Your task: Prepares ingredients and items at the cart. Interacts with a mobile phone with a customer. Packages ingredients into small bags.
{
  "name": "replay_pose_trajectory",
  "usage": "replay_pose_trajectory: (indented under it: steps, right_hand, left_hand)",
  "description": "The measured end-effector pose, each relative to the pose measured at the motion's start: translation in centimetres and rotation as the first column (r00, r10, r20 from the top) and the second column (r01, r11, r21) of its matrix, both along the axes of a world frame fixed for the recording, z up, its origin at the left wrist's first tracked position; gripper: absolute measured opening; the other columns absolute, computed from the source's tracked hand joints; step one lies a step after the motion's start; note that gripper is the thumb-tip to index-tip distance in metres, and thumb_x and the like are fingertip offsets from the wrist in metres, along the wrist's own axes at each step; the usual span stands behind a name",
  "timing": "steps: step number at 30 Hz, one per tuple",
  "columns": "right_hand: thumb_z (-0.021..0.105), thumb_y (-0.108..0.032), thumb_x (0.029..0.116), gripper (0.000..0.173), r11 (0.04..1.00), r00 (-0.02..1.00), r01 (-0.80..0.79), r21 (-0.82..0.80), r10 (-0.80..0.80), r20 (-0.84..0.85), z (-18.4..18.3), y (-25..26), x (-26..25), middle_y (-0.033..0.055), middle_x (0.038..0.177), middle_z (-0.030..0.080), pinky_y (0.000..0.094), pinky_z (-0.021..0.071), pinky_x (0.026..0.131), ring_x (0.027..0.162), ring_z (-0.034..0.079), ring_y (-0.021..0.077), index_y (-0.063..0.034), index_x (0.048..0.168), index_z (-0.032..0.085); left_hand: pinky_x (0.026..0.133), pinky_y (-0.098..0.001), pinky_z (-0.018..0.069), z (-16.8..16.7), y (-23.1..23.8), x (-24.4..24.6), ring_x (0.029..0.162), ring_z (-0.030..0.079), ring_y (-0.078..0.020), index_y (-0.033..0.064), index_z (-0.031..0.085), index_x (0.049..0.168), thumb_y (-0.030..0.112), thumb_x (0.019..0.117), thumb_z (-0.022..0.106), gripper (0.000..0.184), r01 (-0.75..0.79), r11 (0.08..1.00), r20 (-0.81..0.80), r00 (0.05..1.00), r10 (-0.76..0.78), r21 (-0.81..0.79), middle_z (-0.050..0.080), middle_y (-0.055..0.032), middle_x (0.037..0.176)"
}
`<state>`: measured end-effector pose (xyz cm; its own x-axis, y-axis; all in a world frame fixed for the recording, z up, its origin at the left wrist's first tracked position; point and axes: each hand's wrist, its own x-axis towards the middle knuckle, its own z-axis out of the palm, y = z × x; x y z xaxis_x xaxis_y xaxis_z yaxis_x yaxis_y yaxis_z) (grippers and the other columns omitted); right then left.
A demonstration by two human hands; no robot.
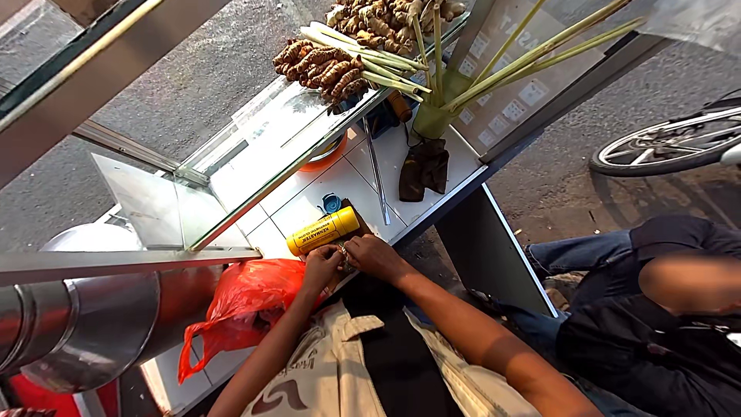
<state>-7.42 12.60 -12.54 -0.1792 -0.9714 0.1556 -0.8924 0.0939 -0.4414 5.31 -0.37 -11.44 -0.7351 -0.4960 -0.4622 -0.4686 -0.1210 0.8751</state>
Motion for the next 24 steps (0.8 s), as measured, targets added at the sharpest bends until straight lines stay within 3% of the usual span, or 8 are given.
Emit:
replay_pose_trajectory:
  steps: [3, 10, 15, 18, 24]
  right_hand:
    - [0.049, -0.017, 0.1020, 0.027, 1.000, 0.999, -0.009, -0.019, 0.008, -0.033, -0.1, 0.0, 0.1, 0.0163, 0.083, 0.069, 0.0430, 0.0553, 0.071, 0.076, 0.070, 0.0307, 0.0019, 0.096, 0.067]
    - [0.054, -0.017, 0.0972, 0.024, 0.999, 0.999, 0.009, -0.041, -0.010, -0.031, -0.5, 0.0, 1.0, 0.0171, 0.078, 0.067, 0.0438, 0.0549, 0.067, 0.071, 0.070, 0.0313, 0.0028, 0.091, 0.066]
    - [0.055, -0.016, 0.0953, 0.022, 0.980, 0.995, 0.097, -0.176, -0.096, 0.012, -0.2, -0.2, 1.8, 0.0145, 0.077, 0.068, 0.0409, 0.0563, 0.066, 0.072, 0.070, 0.0289, 0.0003, 0.086, 0.066]
    - [0.055, -0.015, 0.0985, 0.023, 0.965, 0.976, 0.188, -0.183, -0.164, 0.141, 0.2, -0.2, 1.8, 0.0147, 0.090, 0.073, 0.0410, 0.0593, 0.076, 0.085, 0.073, 0.0285, 0.0006, 0.096, 0.071]
    - [0.055, -0.027, 0.1004, 0.035, 0.960, 0.860, 0.228, 0.165, -0.278, 0.428, 1.2, -0.2, 0.6, 0.0153, 0.111, 0.070, 0.0460, 0.0553, 0.091, 0.099, 0.069, 0.0278, -0.0011, 0.121, 0.067]
  left_hand:
    - [0.066, -0.0253, 0.0600, 0.5, -0.2, -0.2, 0.065, 0.067, -0.0076, -0.0005, 0.069, 0.098, 0.010, 0.1031, 0.058, 0.016, 0.011, 1.000, 0.045, 0.999, -0.012, 0.020, 0.068, -0.0019, 0.076]
    - [0.071, -0.0290, 0.0583, 1.1, -0.8, -0.5, 0.068, 0.067, -0.0068, 0.0049, 0.073, 0.095, 0.016, 0.0988, 0.063, 0.015, 0.176, 0.973, 0.193, 0.970, -0.146, -0.151, 0.070, -0.0008, 0.078]
    - [0.073, -0.0309, 0.0581, -0.4, -1.2, 0.2, 0.070, 0.068, -0.0084, 0.0040, 0.072, 0.095, 0.015, 0.0998, 0.062, 0.016, 0.066, 0.969, 0.162, 0.986, -0.027, -0.240, 0.071, -0.0019, 0.078]
    - [0.073, -0.0298, 0.0566, -0.1, -1.0, 0.3, 0.071, 0.066, -0.0079, 0.0021, 0.070, 0.099, 0.014, 0.1008, 0.060, 0.016, 0.058, 0.961, 0.074, 0.996, -0.040, -0.270, 0.069, -0.0022, 0.079]
    - [0.073, -0.0282, 0.0599, 0.4, -0.1, -0.1, 0.075, 0.069, -0.0104, -0.0009, 0.065, 0.106, 0.009, 0.1041, 0.056, 0.014, -0.028, 0.998, -0.006, 1.000, 0.028, -0.053, 0.069, -0.0061, 0.086]
